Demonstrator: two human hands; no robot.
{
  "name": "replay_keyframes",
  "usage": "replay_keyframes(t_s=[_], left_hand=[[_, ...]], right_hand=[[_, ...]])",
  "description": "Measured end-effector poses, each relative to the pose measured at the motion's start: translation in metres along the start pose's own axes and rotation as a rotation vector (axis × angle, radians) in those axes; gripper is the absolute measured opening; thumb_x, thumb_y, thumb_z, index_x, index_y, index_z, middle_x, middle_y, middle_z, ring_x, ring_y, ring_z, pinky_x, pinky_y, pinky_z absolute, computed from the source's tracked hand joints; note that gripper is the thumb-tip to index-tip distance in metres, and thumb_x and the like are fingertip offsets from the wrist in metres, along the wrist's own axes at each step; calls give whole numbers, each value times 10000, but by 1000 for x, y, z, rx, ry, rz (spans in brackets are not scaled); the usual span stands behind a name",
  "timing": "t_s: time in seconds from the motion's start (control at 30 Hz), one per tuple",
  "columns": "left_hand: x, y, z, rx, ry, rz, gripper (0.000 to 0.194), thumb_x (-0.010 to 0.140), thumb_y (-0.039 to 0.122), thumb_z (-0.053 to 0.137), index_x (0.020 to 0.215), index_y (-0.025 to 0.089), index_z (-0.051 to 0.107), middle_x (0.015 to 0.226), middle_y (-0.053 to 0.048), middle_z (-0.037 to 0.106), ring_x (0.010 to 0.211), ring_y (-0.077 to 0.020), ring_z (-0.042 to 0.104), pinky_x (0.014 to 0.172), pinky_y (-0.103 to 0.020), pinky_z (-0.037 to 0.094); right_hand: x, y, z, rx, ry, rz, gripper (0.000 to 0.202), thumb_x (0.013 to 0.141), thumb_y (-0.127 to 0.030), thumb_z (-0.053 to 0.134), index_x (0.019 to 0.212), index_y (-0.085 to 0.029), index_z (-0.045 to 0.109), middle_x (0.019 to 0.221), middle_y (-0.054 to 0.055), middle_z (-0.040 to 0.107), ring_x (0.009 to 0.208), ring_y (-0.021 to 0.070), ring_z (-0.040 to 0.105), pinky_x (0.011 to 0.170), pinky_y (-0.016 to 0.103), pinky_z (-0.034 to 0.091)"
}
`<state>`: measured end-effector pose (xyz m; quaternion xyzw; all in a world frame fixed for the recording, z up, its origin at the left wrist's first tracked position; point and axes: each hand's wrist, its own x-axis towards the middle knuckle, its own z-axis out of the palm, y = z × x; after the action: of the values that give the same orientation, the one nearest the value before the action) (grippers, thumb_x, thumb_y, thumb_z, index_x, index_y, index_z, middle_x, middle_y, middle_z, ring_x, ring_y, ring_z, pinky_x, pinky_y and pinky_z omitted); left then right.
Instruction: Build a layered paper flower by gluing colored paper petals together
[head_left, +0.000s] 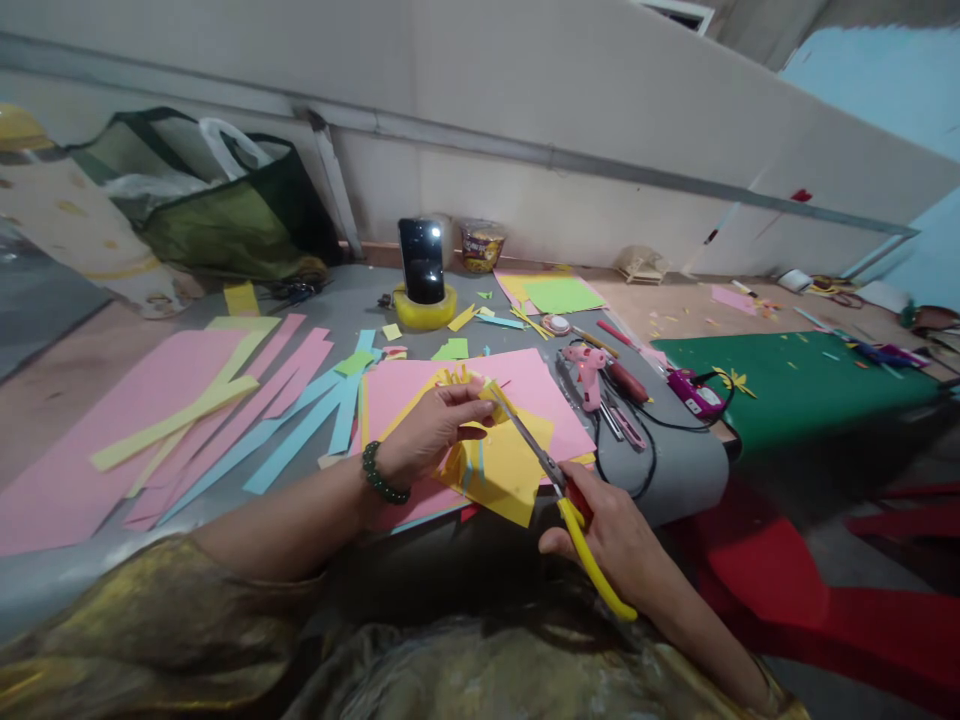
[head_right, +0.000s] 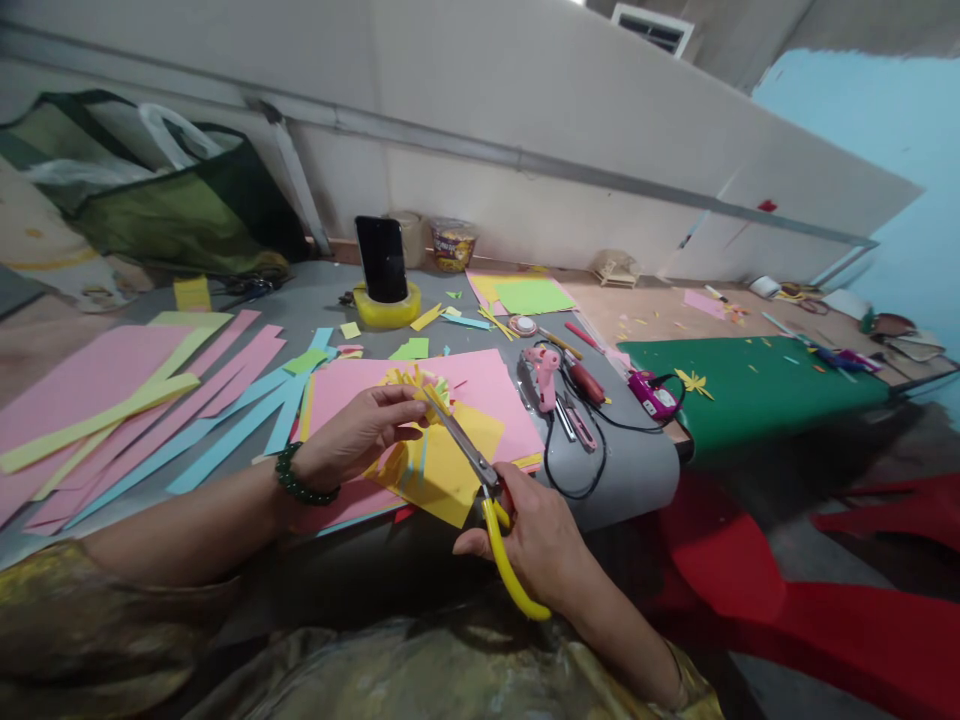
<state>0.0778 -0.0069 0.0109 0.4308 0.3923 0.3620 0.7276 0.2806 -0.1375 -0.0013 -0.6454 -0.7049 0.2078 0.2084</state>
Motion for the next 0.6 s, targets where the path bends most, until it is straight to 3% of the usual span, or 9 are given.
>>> replay_keyframes(t_s=[0.2,0.33,0.6], left_hand=[[2,-2,-1,-1,-9,-7,371,449,365,940,638,172,685,712,10,650,721,-129,598,671,-251,466],[2,-1,0,2,5,-21,404,399,394,949,616,164,699,677,9,645,681,-116,579,644,-240,451],[0,1,-1,30,-28,13,363,427,410,928,613,171,727,667,4,655,666,-116,571,652,-247,460]], right_hand=[[-1,1,1,14,20,-10,739,749,-818,645,1081,-159,691,741,57,709,625,206,628,602,291,486],[-1,1,2,15,51,-28,764,776,-846,576,1077,-154,695,712,53,703,596,195,624,581,278,475],[-3,0,0,-60,43,-29,749,788,-852,549,1085,-175,673,746,63,714,612,215,657,583,284,471]])
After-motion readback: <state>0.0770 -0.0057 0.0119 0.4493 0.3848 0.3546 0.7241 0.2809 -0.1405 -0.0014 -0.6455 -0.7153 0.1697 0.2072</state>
